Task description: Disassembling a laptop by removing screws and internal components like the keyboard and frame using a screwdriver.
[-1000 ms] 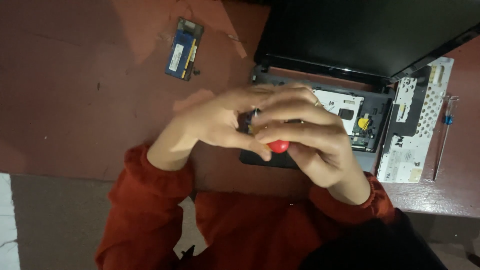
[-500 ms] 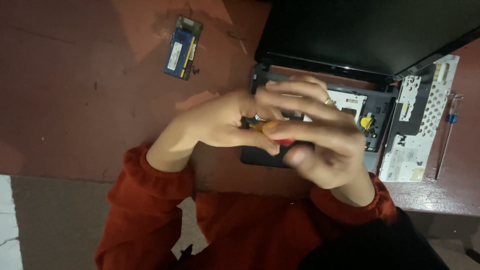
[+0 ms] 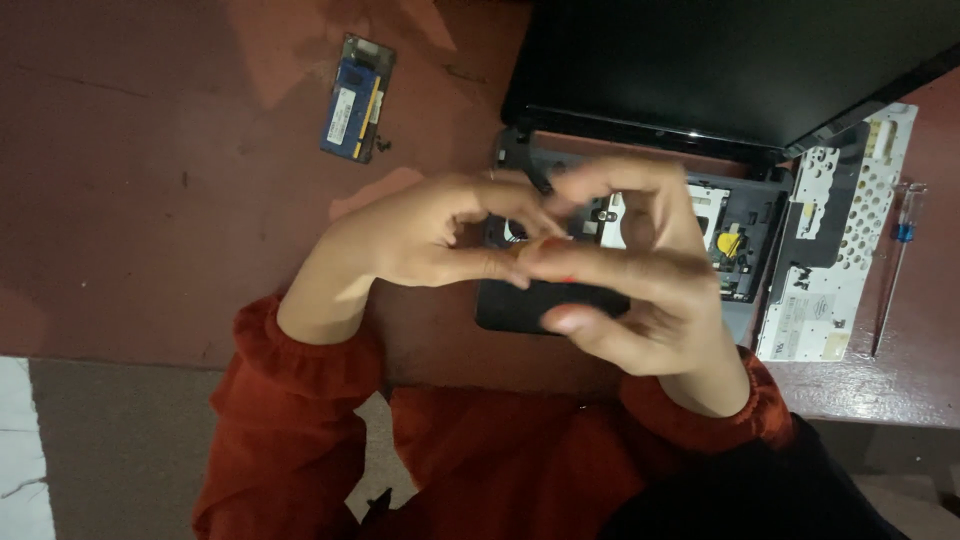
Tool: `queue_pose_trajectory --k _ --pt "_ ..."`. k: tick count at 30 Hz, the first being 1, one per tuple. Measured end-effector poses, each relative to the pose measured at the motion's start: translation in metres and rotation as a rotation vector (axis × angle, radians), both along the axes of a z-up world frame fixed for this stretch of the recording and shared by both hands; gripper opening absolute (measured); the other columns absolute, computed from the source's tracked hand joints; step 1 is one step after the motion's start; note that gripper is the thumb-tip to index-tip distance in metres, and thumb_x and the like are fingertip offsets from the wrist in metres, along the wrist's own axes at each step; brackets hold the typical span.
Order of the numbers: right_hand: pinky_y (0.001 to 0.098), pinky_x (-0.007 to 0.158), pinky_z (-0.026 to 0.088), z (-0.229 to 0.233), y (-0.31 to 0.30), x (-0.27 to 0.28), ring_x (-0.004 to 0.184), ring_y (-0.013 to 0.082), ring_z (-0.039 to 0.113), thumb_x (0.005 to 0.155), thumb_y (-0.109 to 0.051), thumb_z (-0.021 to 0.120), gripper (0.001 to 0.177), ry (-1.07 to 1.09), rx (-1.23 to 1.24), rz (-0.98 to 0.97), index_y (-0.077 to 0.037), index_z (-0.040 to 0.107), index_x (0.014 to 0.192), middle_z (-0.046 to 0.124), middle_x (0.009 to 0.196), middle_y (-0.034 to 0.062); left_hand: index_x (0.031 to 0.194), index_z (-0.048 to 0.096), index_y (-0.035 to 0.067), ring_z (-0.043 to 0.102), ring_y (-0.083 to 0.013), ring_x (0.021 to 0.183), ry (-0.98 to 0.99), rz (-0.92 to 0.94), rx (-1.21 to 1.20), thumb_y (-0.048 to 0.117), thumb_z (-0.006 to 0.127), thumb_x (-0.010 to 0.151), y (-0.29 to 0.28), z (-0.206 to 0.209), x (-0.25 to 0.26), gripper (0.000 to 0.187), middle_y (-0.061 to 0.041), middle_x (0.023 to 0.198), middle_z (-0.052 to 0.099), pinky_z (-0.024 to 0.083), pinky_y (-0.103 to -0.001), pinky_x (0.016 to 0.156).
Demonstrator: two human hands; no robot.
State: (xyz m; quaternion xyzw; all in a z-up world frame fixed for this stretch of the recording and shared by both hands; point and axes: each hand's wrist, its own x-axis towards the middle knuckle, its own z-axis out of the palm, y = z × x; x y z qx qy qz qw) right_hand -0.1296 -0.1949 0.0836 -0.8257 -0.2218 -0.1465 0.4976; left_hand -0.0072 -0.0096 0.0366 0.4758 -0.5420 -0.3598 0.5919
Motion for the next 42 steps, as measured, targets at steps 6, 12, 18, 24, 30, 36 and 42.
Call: queue_pose_trajectory --k 6,12,18,24,30,36,42 --pt "0.0469 0.1 0.051 0.012 0.003 -0.002 0.11 0.0328 0.064 0.1 -0.01 0.056 0.02 0.028 -0.029 -0.01 -0.004 0.058 0.12 0.064 0.121 0.0184 0.109 0.059 0.009 0.053 -0.0173 0.097 -0.086 0.058 0.01 0.025 0.064 0.094 -0.002 0.009 0.0 0.022 -0.002 0.101 0.06 0.045 -0.031 0.089" --pt "0.0479 0.105 0.057 0.007 -0.005 -0.005 0.12 0.0381 0.065 0.096 -0.018 0.062 0.027 0.063 -0.045 0.019 -0.006 0.061 0.12 0.056 0.133 0.0194 0.116 0.057 0.016 0.061 -0.0163 0.097 -0.048 0.068 0.067 0.016 0.07 0.093 0.002 -0.004 -0.001 0.027 -0.001 0.107 0.059 0.05 -0.03 0.093" --pt "0.0354 0.088 0.06 0.011 0.004 0.0 0.098 0.0269 0.065 0.093 -0.016 0.063 0.019 0.022 -0.013 -0.024 -0.002 0.067 0.106 0.06 0.108 0.0152 0.109 0.058 0.013 0.056 -0.0187 0.099 -0.121 0.097 0.081 0.031 0.073 0.086 -0.001 0.008 -0.003 0.033 -0.002 0.105 0.06 0.046 -0.032 0.092" --pt "0.0452 0.095 0.06 0.013 0.003 0.0 0.104 0.0382 0.072 0.098 -0.002 0.047 0.019 0.042 0.084 0.022 0.004 0.06 0.11 0.067 0.11 0.0253 0.117 0.061 0.005 0.058 -0.0255 0.112 -0.127 0.014 0.053 0.019 0.049 0.101 0.006 0.01 0.003 0.025 -0.007 0.116 0.065 0.045 -0.038 0.102" --pt "0.0419 0.105 0.062 0.001 -0.001 -0.006 0.122 0.0383 0.066 0.091 0.009 0.048 0.031 0.058 0.055 0.009 0.0 0.06 0.119 0.056 0.132 0.022 0.112 0.06 0.011 0.058 -0.0237 0.098 -0.159 0.092 0.13 0.025 0.063 0.094 0.007 0.004 0.003 0.022 -0.005 0.104 0.063 0.044 -0.036 0.09" --pt "0.0444 0.107 0.059 0.01 0.0 -0.006 0.118 0.0365 0.063 0.1 -0.002 0.05 0.02 0.149 0.105 -0.213 0.004 0.057 0.117 0.058 0.12 0.022 0.116 0.06 0.012 0.064 -0.0141 0.094 -0.053 0.148 0.23 0.012 0.068 0.09 0.011 0.016 0.002 0.028 -0.005 0.109 0.062 0.061 -0.016 0.058" --pt "0.032 0.095 0.055 0.001 -0.004 0.005 0.106 0.0244 0.065 0.085 0.012 0.052 0.05 0.475 -0.087 -0.131 -0.004 0.049 0.132 0.062 0.119 0.0142 0.109 0.062 0.007 0.063 -0.0186 0.095 -0.025 0.228 0.041 0.007 0.074 0.088 0.016 0.017 0.004 0.024 -0.005 0.106 0.067 0.051 -0.03 0.092"
